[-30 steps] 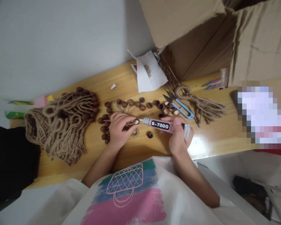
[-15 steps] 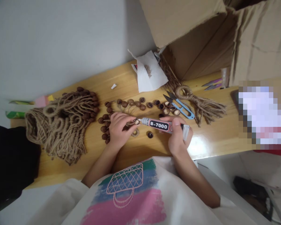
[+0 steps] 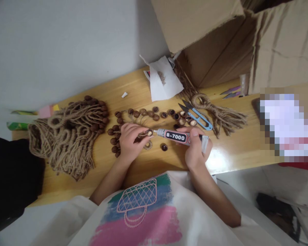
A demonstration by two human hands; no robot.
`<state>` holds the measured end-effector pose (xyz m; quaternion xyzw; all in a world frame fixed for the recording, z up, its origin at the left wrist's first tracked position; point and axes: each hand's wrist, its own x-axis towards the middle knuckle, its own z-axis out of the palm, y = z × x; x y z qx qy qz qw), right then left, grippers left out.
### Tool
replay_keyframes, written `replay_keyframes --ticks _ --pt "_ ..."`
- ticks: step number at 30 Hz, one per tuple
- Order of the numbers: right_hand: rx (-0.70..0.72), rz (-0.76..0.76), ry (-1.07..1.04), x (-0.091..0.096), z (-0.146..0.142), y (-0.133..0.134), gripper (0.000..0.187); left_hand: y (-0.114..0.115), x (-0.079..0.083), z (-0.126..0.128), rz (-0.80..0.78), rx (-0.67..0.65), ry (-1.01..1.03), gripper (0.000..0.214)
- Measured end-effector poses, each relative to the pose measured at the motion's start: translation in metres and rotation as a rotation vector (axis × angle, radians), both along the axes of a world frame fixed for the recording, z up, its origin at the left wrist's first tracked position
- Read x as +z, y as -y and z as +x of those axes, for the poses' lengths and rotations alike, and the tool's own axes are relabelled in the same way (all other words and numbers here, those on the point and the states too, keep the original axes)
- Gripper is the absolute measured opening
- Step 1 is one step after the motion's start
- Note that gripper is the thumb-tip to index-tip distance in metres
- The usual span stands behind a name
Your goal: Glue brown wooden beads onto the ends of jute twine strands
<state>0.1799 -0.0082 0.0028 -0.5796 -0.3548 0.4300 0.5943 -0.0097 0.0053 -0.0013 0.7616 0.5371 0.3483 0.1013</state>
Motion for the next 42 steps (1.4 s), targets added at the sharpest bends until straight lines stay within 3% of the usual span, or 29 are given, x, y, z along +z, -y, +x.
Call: replay_keyframes --ticks 42 --pt "0.019 -0.003 -0.028 -0.0020 0.0026 0.0014 0.027 0.0001 -0.0005 0.0000 0.007 -0.001 0.012 0.011"
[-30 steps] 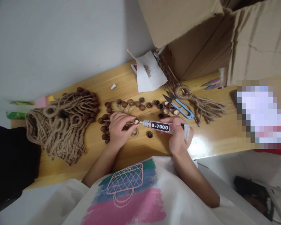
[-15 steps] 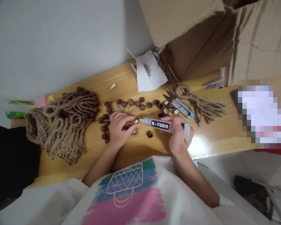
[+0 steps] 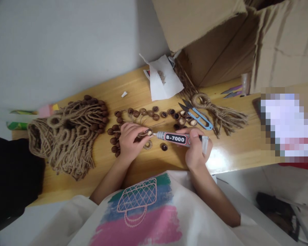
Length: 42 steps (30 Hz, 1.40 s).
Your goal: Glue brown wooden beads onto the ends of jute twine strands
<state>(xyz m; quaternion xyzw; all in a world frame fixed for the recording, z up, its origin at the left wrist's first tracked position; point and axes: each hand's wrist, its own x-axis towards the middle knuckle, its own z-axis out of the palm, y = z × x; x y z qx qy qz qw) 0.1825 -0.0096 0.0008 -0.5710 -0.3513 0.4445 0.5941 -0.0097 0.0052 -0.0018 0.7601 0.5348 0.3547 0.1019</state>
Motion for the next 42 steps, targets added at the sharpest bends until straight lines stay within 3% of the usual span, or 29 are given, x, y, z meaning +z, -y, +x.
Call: replay_keyframes --ticks 23,42 --pt "-0.068 0.059 -0.082 0.0011 -0.0022 -0.0026 0.025 -0.0001 0.0001 0.0019 0.011 -0.014 0.003 0.014" --pt "-0.044 0.068 -0.099 -0.0020 0.0009 -0.0016 0.019 0.0003 -0.0025 0.0011 0.021 0.003 -0.010 0.016"
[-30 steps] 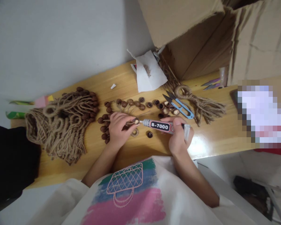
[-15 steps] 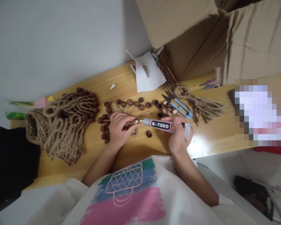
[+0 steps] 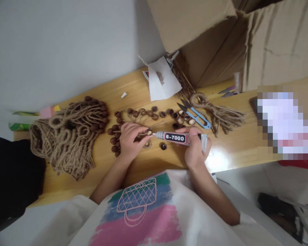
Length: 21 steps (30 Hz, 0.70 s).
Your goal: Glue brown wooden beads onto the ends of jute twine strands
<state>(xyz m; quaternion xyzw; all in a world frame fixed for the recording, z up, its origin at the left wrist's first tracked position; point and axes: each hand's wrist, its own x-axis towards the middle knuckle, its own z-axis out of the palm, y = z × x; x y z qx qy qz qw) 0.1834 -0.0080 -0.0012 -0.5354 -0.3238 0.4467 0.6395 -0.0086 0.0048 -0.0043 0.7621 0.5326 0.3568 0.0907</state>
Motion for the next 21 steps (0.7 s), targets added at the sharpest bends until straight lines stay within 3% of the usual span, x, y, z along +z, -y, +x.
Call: replay_keyframes --ticks 7,14,21 --pt "0.017 -0.012 0.016 -0.0010 0.0017 0.0003 0.022 -0.0002 0.0009 0.0005 -0.001 0.007 -0.006 0.015" --pt "-0.083 0.008 -0.045 0.0074 -0.0033 -0.0041 0.024 -0.0012 0.0005 0.0024 -0.055 -0.008 -0.048 0.016" --pt "-0.133 0.059 -0.106 0.0060 -0.0027 -0.0090 0.026 -0.0025 0.0050 0.0012 -0.128 -0.090 -0.166 0.040"
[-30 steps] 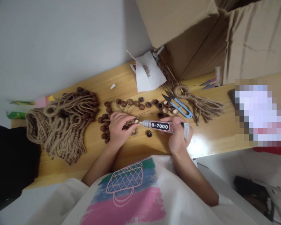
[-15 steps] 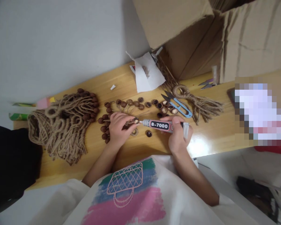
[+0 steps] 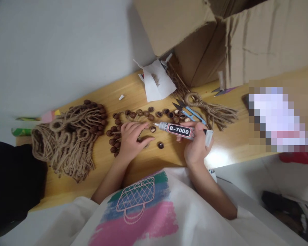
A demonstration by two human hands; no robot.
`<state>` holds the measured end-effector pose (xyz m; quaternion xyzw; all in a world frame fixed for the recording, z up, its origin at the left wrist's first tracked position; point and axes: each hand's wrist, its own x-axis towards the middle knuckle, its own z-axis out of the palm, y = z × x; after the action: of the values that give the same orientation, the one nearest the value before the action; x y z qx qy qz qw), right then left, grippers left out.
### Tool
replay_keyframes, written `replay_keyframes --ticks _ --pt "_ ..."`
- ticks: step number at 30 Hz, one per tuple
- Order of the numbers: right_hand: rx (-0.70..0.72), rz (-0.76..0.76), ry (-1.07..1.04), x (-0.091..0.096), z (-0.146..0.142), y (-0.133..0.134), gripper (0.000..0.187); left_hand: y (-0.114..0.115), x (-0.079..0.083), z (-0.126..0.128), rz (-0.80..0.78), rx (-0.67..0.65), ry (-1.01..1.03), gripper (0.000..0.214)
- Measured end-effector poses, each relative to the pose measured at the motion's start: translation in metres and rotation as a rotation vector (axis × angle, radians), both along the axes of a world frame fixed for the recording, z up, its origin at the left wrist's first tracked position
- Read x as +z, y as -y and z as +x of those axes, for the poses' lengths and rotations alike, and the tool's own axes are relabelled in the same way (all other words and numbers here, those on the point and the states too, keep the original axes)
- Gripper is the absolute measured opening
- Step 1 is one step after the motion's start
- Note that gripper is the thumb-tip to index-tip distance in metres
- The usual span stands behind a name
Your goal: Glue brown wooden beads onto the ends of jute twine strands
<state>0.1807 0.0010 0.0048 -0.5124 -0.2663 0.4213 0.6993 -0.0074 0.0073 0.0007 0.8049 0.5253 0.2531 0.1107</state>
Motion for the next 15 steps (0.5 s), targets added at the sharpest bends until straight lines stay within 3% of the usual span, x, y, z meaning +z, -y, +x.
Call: replay_keyframes --ticks 4,9,12,15 --pt "-0.013 0.005 0.006 0.000 0.001 0.000 0.029 0.004 0.017 0.001 0.049 -0.026 -0.071 0.048" --pt "-0.056 0.039 0.000 0.000 0.002 -0.001 0.027 0.020 0.039 0.011 -0.002 -0.083 -0.150 0.033" --pt "-0.074 0.038 -0.006 0.000 0.004 -0.001 0.027 0.029 0.037 0.018 -0.153 -0.134 -0.161 0.030" --pt "-0.073 0.034 -0.007 -0.001 0.004 -0.001 0.028 0.033 0.028 0.024 -0.201 -0.136 -0.158 0.026"
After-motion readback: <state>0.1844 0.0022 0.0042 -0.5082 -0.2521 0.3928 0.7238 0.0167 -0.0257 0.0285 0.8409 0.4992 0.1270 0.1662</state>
